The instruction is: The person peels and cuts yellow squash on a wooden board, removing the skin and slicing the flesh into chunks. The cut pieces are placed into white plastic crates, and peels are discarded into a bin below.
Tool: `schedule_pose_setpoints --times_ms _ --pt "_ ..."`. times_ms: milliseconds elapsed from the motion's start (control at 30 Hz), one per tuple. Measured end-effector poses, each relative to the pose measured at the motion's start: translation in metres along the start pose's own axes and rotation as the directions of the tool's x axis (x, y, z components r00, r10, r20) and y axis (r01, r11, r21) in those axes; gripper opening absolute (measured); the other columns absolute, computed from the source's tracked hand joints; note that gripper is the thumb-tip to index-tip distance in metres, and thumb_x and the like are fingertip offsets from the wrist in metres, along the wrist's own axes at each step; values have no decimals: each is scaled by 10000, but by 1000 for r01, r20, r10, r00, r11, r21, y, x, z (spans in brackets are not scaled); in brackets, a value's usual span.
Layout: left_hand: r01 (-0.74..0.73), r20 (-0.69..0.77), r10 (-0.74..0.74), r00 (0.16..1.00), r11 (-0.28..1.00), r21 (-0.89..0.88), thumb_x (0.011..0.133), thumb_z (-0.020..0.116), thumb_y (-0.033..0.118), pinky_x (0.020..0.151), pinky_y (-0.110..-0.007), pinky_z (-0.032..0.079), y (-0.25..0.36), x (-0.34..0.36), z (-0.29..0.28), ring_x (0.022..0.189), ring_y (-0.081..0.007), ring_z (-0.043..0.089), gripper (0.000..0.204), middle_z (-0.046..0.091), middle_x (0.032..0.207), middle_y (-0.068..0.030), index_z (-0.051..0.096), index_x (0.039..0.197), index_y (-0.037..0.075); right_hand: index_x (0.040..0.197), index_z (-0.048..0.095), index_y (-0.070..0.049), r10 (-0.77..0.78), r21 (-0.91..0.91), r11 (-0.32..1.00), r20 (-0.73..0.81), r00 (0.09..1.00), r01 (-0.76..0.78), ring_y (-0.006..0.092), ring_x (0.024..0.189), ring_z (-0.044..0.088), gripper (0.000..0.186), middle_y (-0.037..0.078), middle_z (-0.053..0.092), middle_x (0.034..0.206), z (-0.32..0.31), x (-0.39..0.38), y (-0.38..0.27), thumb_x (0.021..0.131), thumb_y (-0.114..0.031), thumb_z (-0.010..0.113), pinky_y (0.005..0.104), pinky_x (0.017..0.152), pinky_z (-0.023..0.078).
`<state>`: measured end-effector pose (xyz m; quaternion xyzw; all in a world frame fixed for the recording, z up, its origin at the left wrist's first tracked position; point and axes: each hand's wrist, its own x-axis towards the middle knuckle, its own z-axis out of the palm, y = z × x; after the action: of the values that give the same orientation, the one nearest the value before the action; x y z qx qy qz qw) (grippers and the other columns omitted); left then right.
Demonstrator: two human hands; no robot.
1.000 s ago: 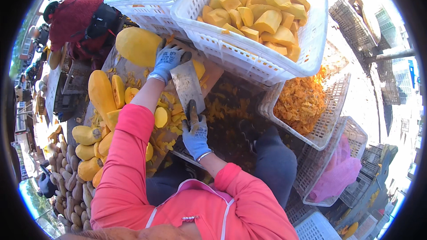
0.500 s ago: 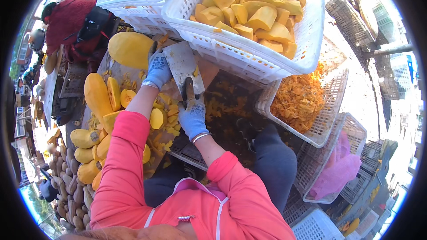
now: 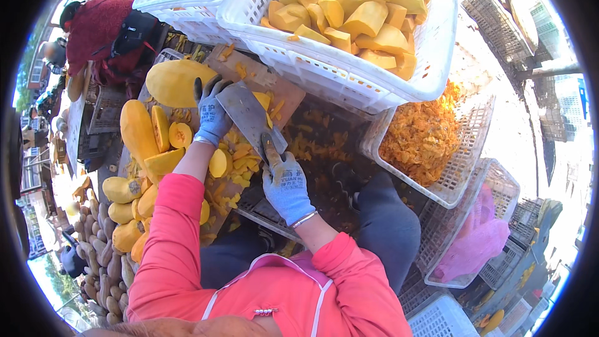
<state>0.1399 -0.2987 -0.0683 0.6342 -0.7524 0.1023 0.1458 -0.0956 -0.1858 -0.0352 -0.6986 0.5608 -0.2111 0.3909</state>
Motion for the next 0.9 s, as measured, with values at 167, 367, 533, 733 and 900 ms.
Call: schedule_pose_setpoints --times_ms 167,367,533,733,900 --pt "43 27 -45 999 996 75 837 639 298 1191 -562 178 7 -13 0 1295 -288 484 315 626 1232 -45 705 1113 160 1470 460 -99 17 -84 996 82 996 -10 421 930 639 643 284 574 1102 -6 -2 -8 855 -117 647 467 804 540" --pt "58 3 -58 998 998 26 876 612 262 1193 -516 195 4 -11 5 1280 -311 492 297 622 1242 -84 700 1139 157 1489 427 -80 14 -206 978 37 999 -6 429 946 643 633 310 576 1151 7 24 -3 883 -122 606 478 822 538" --pt "69 -12 -70 997 996 -64 885 620 284 1185 -583 147 9 -11 -9 1265 -315 501 259 646 1204 -51 713 1124 243 1398 484 21 99 -134 988 121 988 -83 440 934 637 544 300 627 1018 -40 48 17 905 -190 578 487 820 529" --pt "163 -20 -166 986 983 -86 865 657 281 1185 -578 149 28 -19 -21 1228 -307 518 214 643 1167 -55 709 1058 204 1400 483 -11 94 -96 993 321 943 -66 456 931 635 537 322 640 958 -110 4 3 900 -195 550 492 834 499" --pt "176 -37 -182 983 977 -116 816 709 297 1147 -560 242 36 -41 -35 1065 -327 565 204 629 1007 -96 665 905 119 1417 453 13 -10 -147 987 373 928 70 447 889 650 558 318 637 947 -132 -5 6 905 -178 564 496 810 522"
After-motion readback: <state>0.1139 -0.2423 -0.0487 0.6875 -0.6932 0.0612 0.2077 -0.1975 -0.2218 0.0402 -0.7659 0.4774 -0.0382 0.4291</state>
